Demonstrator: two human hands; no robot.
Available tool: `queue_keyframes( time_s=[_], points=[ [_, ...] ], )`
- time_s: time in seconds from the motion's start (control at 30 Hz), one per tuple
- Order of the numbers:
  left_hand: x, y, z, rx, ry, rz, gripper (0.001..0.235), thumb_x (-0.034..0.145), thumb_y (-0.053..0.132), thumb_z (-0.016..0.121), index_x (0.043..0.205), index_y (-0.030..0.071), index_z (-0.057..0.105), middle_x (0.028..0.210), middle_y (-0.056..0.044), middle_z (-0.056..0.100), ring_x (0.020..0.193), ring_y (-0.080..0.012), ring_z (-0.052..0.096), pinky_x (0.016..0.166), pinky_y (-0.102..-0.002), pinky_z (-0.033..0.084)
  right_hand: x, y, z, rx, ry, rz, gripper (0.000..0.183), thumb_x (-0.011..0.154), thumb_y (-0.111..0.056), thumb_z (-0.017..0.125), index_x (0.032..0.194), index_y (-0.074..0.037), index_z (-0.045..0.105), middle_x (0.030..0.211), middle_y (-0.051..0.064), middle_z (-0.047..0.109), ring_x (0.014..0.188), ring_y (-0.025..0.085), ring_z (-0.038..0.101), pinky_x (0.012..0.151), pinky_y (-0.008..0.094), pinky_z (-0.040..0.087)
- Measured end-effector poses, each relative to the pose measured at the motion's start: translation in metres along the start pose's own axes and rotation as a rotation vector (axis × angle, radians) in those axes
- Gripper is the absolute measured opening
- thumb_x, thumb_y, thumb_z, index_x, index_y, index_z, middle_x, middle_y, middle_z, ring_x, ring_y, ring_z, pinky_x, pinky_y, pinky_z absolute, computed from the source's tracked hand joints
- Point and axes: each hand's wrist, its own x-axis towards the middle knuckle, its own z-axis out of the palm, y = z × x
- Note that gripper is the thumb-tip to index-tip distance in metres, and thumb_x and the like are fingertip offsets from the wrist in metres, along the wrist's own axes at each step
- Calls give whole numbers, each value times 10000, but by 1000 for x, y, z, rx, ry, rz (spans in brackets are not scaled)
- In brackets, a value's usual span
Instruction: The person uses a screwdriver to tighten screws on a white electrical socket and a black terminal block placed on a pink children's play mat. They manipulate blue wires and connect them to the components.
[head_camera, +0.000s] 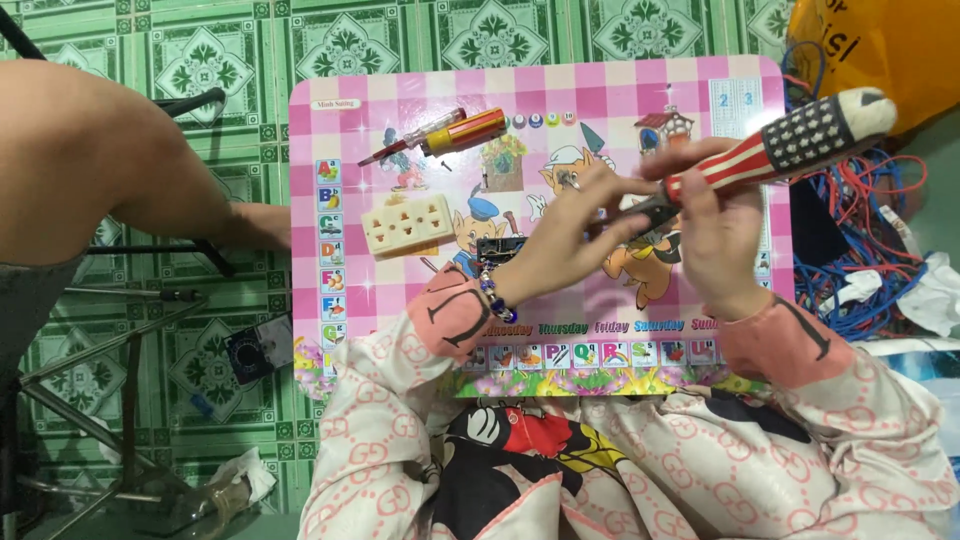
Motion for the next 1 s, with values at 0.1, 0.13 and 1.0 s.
queue_keyframes(
  time_s=[0.1,0.13,1.0],
  points=[
    [-26,-25,0,909,-173,228,802,1002,764,457,1606,253,324,1677,-165,280,1490,-433,447,1164,-571,496,6,-29,-3,-62,91,-18,123,1171,-151,513,1175,-30,533,863,127,665,780,280,743,700,358,676],
    [-32,-31,-3,908,-170,226,802,1002,764,457,1606,253,324,1677,-165,280,1490,-433,447,1164,-571,496,10,-30,-11,-63,88,-16,123,1171,-151,513,1175,-30,533,863,127,665,780,280,743,700,358,676],
    [-46,-42,-52,732,-389,-46,527,863,383,787,1277,106,614,1009,-91,611,930,-332,658,798,-460,468,5,25,30,51,-248,-157,139,1092,-172,471,1148,-65,401,803,89,573,580,168,576,517,258,457]
  ],
)
